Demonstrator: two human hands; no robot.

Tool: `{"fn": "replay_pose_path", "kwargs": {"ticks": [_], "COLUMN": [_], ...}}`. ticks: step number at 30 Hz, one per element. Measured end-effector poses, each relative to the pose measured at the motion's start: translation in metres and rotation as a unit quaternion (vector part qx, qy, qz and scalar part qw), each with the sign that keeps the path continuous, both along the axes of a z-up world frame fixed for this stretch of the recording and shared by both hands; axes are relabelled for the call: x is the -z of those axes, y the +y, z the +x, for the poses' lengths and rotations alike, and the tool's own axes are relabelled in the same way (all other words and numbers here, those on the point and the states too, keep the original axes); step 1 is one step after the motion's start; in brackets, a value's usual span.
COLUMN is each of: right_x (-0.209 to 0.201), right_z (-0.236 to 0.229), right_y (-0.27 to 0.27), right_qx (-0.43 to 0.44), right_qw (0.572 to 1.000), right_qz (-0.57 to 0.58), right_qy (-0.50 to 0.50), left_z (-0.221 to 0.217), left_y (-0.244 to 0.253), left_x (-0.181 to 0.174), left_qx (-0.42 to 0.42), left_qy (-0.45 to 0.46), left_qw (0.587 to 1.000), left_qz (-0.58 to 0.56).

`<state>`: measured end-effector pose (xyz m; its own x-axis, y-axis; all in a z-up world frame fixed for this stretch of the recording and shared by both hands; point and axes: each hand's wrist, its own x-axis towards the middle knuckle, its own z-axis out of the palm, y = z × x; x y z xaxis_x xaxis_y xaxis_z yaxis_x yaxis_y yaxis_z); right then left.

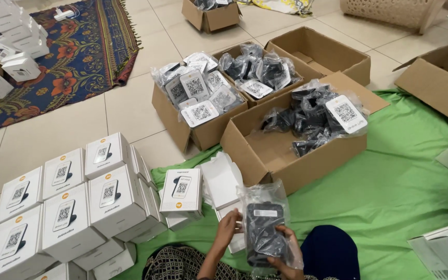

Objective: The person packs electronic items into boxes, places barcode stickers on them, and puts the items in plastic bags.

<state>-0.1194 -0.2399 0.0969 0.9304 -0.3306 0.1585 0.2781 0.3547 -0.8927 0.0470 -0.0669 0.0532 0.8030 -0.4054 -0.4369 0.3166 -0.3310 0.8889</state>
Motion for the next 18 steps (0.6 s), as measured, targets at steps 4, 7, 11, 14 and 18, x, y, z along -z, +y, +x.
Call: {"fn": "replay_pose_path", "kwargs": {"ticks": [4,7,11,14,18], "right_x": [-0.027,-0.033,-0.051,-0.064,-0.071], "right_z": [-0.01,-0.009,-0.003,-0.002,-0.007], "right_y": [0.005,0.012,0.021,0.024,0.024], "right_qx": [-0.063,-0.113,-0.103,-0.084,-0.02], "right_qw": [0.997,0.992,0.984,0.979,0.95], "right_qz": [-0.041,-0.037,-0.144,-0.184,-0.31], "right_qy": [-0.012,0.039,0.031,0.039,0.017], "left_z": [-0.039,-0.06,-0.068,-0.067,-0.07], "left_y": [0.008,0.009,0.006,0.006,0.006], "left_x": [-0.056,-0.086,-0.104,-0.112,-0.127], "left_qx": [-0.088,-0.125,-0.153,-0.161,-0.148], "left_qy": [0.129,0.08,-0.053,-0.098,-0.226], "left_qw": [0.967,0.956,0.956,0.953,0.946], "left_qz": [-0.201,-0.253,-0.243,-0.239,-0.182]}}
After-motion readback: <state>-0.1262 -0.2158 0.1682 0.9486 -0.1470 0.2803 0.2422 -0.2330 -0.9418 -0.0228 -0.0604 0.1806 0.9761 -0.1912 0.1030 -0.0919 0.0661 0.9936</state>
